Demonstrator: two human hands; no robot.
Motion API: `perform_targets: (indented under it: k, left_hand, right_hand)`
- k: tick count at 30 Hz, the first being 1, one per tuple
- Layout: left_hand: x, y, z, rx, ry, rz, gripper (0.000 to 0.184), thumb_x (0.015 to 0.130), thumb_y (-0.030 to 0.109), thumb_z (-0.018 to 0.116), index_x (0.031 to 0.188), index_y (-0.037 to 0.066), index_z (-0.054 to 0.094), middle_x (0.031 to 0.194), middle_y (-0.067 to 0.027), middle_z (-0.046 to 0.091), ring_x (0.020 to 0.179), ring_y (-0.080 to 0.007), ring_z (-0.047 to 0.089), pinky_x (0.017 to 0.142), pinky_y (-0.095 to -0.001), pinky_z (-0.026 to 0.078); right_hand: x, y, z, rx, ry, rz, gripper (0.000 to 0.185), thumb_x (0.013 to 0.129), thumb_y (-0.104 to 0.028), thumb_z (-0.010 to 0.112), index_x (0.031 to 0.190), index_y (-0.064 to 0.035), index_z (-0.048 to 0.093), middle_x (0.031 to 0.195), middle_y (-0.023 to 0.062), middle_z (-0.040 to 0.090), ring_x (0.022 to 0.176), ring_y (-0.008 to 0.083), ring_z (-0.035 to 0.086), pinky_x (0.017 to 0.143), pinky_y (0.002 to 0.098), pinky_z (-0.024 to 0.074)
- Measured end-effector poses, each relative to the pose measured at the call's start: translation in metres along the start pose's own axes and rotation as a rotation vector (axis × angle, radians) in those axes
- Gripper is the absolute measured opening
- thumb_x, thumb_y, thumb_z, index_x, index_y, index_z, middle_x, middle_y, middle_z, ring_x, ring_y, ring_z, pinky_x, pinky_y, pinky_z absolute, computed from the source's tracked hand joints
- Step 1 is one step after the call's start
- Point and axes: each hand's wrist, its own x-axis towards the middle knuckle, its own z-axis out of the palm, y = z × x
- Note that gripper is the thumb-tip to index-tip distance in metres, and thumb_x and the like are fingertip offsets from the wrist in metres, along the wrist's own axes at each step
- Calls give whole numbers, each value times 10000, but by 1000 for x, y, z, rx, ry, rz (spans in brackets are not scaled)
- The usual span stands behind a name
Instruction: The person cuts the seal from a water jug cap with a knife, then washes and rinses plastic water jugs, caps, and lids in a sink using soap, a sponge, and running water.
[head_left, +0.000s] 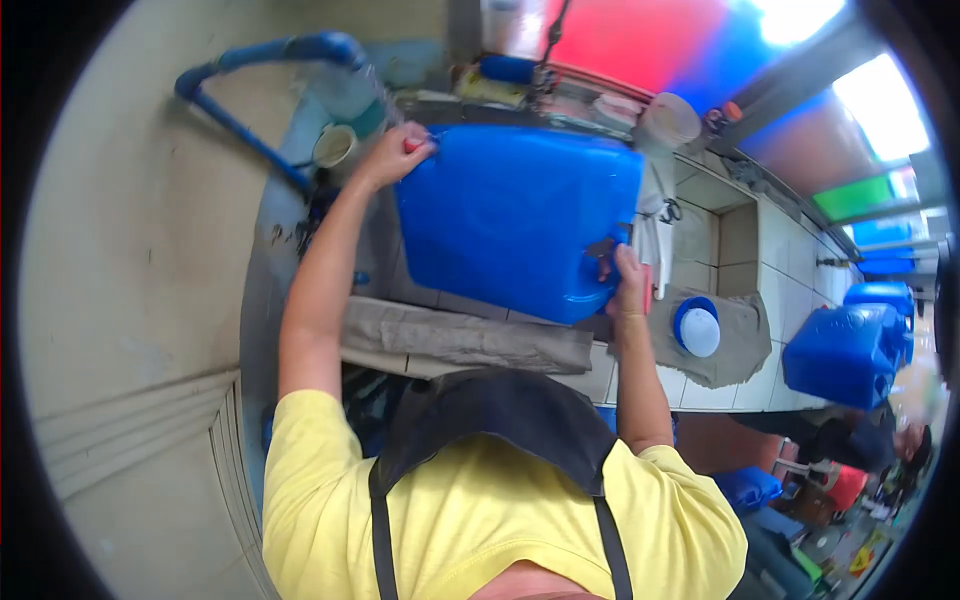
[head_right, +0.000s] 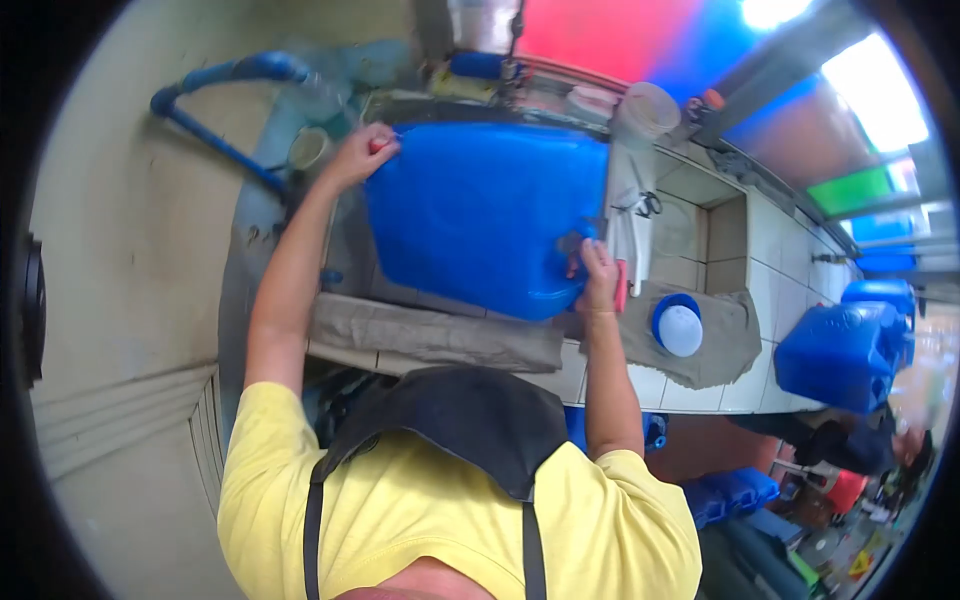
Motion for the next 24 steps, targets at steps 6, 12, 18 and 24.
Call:
perform_targets:
  k: [6,12,18,24]
  left_hand:
    - [52,54,-48,492,-275,-30,317,793,352,633,887,57,705,895,-201,697,874,-369,670,769,-459,522]
    - [96,140,-63,765,-588,-53,314,749,322,574,795,59,741,860,-210,689,803,-393,663,737,-476,518]
    - [122,121,-54,797,-872,-247,432,801,372,527,911,18,749,986,-198,712,850,-352,674,763,-423,515]
    - [101,122,-57,469,-935,-543,405,870,359,547,847,-24,675,801,-97,682,679,-198,583,621,-376,451]
  right_hand:
    - [26,59,12,42,155,-5,402,980,-428,604,1039,-37,672,768,29,608,690,125,579,630,269,474]
    - [81,110,17,-141,160,157,543,974,-548,549,1096,-39,692,925,94,689,820,176,652,739,322,526]
    - [84,98,35,-67,-241,662,704,986,-615,446,1365,-32,551,1327,165,607,1201,267,590,993,405,485]
    - [60,72,42,-374,-381,793,851,911,-759,395,1494,-140,406,1473,173,473,1338,344,464,1039,585,425]
